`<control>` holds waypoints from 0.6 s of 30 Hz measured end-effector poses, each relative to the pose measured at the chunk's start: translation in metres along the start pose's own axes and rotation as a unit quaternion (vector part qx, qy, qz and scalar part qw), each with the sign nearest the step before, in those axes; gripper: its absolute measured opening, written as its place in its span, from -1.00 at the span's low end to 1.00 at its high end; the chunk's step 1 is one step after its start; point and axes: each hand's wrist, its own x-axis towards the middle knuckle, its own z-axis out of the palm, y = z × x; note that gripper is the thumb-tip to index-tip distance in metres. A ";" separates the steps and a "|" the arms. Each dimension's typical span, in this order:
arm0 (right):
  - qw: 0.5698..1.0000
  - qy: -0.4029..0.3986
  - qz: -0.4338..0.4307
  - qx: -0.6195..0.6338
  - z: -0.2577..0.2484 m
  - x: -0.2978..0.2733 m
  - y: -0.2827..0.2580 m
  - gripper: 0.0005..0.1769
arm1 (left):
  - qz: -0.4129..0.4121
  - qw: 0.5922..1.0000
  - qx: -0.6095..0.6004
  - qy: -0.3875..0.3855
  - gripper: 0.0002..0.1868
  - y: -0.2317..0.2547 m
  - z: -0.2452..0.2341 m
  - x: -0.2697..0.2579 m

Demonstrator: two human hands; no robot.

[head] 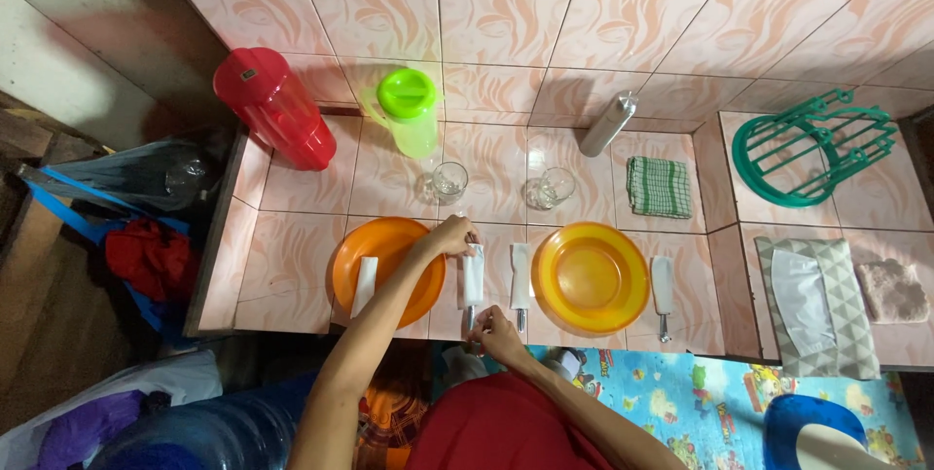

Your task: Arranging plates, cutlery, glasses, and napkins on a dining table.

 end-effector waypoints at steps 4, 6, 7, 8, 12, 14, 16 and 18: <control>0.999 -0.009 0.027 0.037 0.009 0.002 -0.012 -0.84 | 0.022 0.999 0.039 0.014 -0.60 -0.012 0.001 0.007; 0.999 0.001 0.018 0.040 0.014 0.006 -0.012 -0.80 | 0.028 0.997 0.069 0.019 -0.60 -0.014 -0.001 0.006; 0.999 0.000 0.017 0.039 0.014 0.005 -0.014 -0.80 | 0.028 0.997 0.069 0.020 -0.60 -0.011 -0.003 0.004; 0.999 0.003 0.015 0.041 0.014 0.004 -0.017 -0.83 | 0.022 0.996 0.085 0.021 -0.60 -0.009 -0.006 0.001; 1.000 0.006 0.020 0.019 0.017 0.008 -0.020 -0.82 | 0.007 0.992 0.126 0.031 -0.62 -0.001 -0.011 -0.011; 1.000 0.008 0.012 0.009 0.016 0.008 -0.022 -0.80 | 0.006 0.991 0.129 0.036 -0.62 0.002 -0.011 -0.015; 1.000 0.010 0.004 0.000 0.016 0.008 -0.026 -0.78 | 0.004 0.990 0.133 0.040 -0.62 0.005 -0.011 -0.018; 0.999 0.007 0.022 -0.036 0.016 0.007 -0.030 -0.72 | 0.006 0.991 0.121 0.048 -0.63 0.006 -0.011 -0.019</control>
